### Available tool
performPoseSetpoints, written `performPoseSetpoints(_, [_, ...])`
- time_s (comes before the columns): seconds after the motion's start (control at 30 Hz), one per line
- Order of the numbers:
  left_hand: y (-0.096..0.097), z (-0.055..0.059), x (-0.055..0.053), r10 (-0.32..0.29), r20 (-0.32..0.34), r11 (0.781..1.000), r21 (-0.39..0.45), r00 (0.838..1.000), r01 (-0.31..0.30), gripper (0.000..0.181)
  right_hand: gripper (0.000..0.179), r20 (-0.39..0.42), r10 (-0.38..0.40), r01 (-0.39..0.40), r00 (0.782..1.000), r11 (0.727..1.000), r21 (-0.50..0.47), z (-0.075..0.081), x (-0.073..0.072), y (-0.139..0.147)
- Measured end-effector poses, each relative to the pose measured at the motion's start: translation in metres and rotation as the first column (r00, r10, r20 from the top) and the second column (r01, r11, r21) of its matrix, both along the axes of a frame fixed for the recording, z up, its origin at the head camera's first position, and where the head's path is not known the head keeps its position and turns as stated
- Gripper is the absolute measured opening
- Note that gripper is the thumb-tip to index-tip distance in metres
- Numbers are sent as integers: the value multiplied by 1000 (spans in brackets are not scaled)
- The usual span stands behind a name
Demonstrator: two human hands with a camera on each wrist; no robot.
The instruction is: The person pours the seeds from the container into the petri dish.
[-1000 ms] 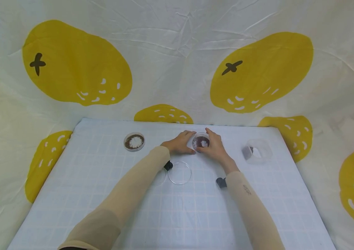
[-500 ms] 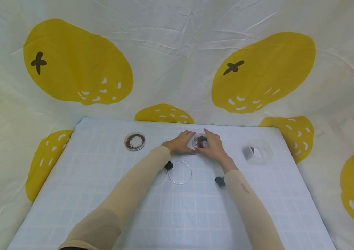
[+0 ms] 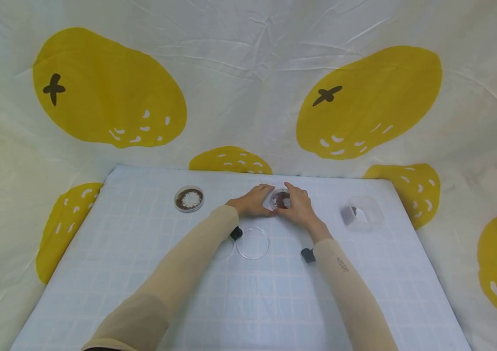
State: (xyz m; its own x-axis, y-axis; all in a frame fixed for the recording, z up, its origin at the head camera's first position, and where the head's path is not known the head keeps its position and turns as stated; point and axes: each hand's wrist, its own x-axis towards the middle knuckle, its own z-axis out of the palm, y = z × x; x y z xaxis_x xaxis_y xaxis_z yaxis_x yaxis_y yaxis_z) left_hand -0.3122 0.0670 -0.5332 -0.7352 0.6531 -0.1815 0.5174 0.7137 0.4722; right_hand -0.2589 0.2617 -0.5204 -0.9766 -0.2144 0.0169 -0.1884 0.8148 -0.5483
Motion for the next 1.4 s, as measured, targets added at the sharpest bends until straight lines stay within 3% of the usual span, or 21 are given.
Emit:
performPoseSetpoints(0.23, [-4, 17, 9, -1, 26, 999, -45, 1000, 2, 89, 89, 3, 22, -22, 1000, 1000, -2, 2, 3, 1])
performPoseSetpoints(0.4, [-8, 24, 12, 8, 14, 997, -78, 1000, -7, 86, 85, -16, -11, 11, 1000, 1000, -9, 4, 9, 5])
performPoseSetpoints(0.57, [-16, 36, 16, 2, 4, 998, -57, 1000, -2, 84, 75, -44, -37, 36, 998, 999, -31, 13, 20, 6])
performPoseSetpoints(0.7, [-23, 52, 26, -24, 23, 999, -30, 999, 25, 84, 70, -45, -57, 55, 997, 996, -65, 22, 32, 3])
performPoseSetpoints(0.9, [-42, 71, 52, -23, -4, 1000, -9, 1000, 23, 83, 65, -91, -71, 64, 993, 995, -82, 32, 55, -4])
performPoseSetpoints(1.1, [-73, 79, 83, 27, -41, 999, 22, 999, -26, 81, 62, -163, -42, 23, 986, 993, -120, 34, 75, -11])
performPoseSetpoints(1.4, [-126, 77, 138, 68, -125, 990, 131, 990, -52, 76, 60, -210, -31, -1, 977, 989, -150, 34, 106, -21])
